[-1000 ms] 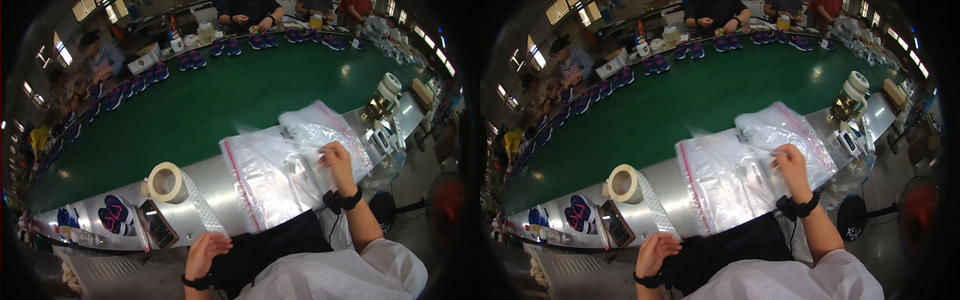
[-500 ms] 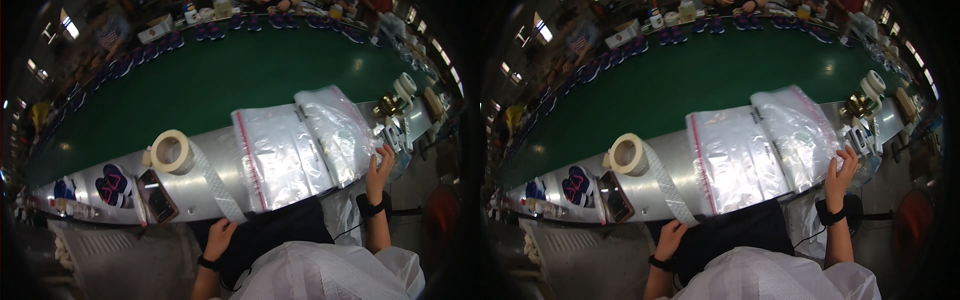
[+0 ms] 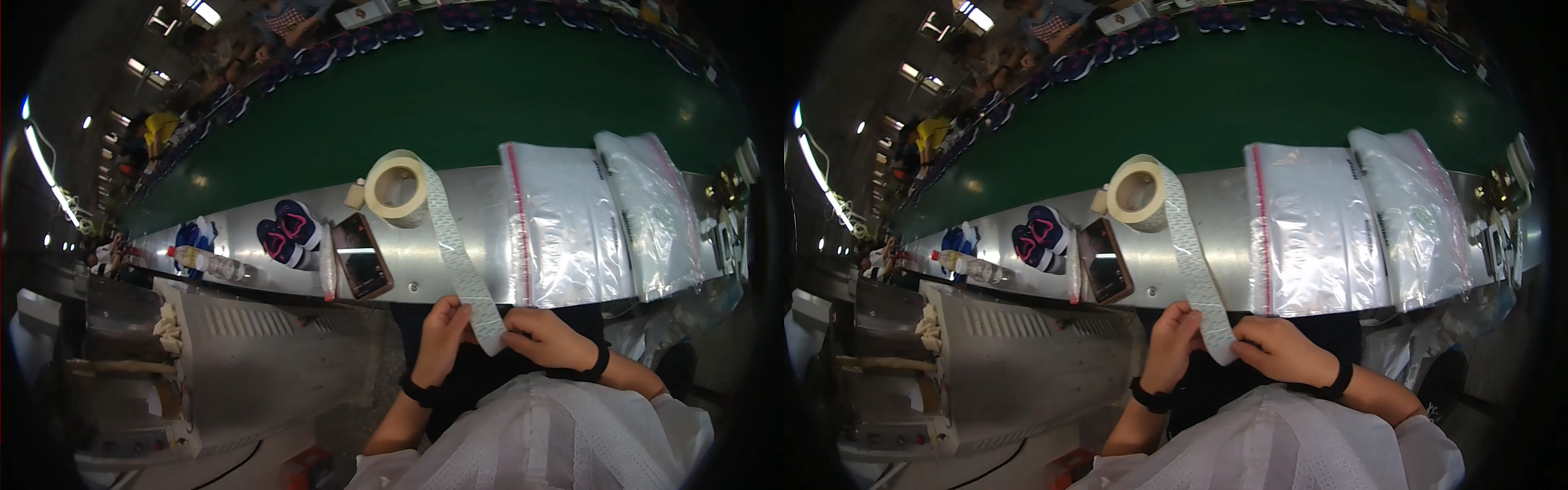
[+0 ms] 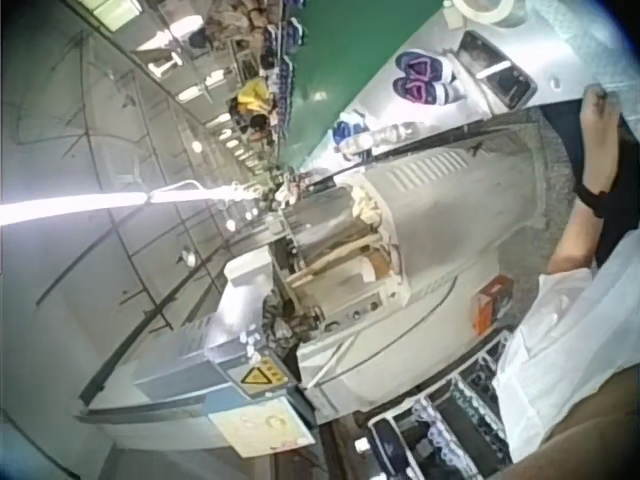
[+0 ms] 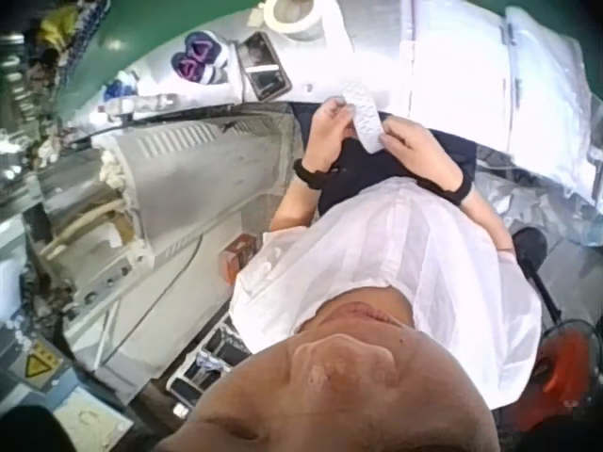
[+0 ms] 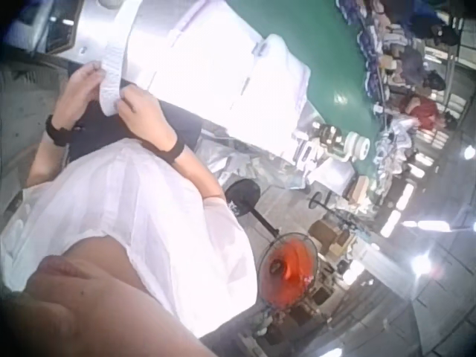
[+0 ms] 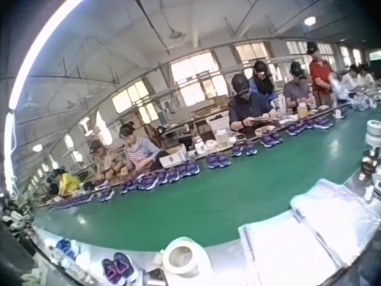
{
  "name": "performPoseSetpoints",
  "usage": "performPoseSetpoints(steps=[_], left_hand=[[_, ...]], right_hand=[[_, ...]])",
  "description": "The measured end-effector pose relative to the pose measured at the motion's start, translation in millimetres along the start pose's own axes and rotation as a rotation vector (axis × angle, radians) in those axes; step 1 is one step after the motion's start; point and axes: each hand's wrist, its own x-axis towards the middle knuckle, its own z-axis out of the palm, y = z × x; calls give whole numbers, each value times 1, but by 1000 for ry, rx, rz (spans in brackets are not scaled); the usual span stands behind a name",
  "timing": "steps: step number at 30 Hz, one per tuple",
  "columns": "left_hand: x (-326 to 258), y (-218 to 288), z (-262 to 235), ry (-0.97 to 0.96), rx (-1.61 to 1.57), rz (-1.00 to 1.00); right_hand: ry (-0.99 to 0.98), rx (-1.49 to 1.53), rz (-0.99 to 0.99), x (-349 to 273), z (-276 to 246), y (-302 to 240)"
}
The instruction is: The person peels small white labels from a roll and applies them to clear plastic bags on a metal table. The person repeats this process for multiple bags, placing the labeled bags in a stack.
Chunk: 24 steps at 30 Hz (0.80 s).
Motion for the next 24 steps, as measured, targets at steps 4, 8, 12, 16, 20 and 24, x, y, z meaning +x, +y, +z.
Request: performPoseSetpoints(steps=[4, 8, 12, 16, 20, 24], left_hand=[[-10, 9, 35, 312, 924, 801], [-11, 6, 37, -46, 1007, 703], [-5, 4, 35, -95, 481, 378], [2, 19, 28, -48, 696, 454], [15, 30, 28, 87, 757, 624], [31, 35, 42, -111, 854, 764]], right_hand=[[121, -79, 36, -6, -7, 1], [230, -93, -130, 2, -3, 0], [278, -41, -48, 5, -3, -1], [251, -84, -6, 2, -9, 0], [105, -216, 51, -8, -23, 3], [388, -73, 105, -8, -40, 12]])
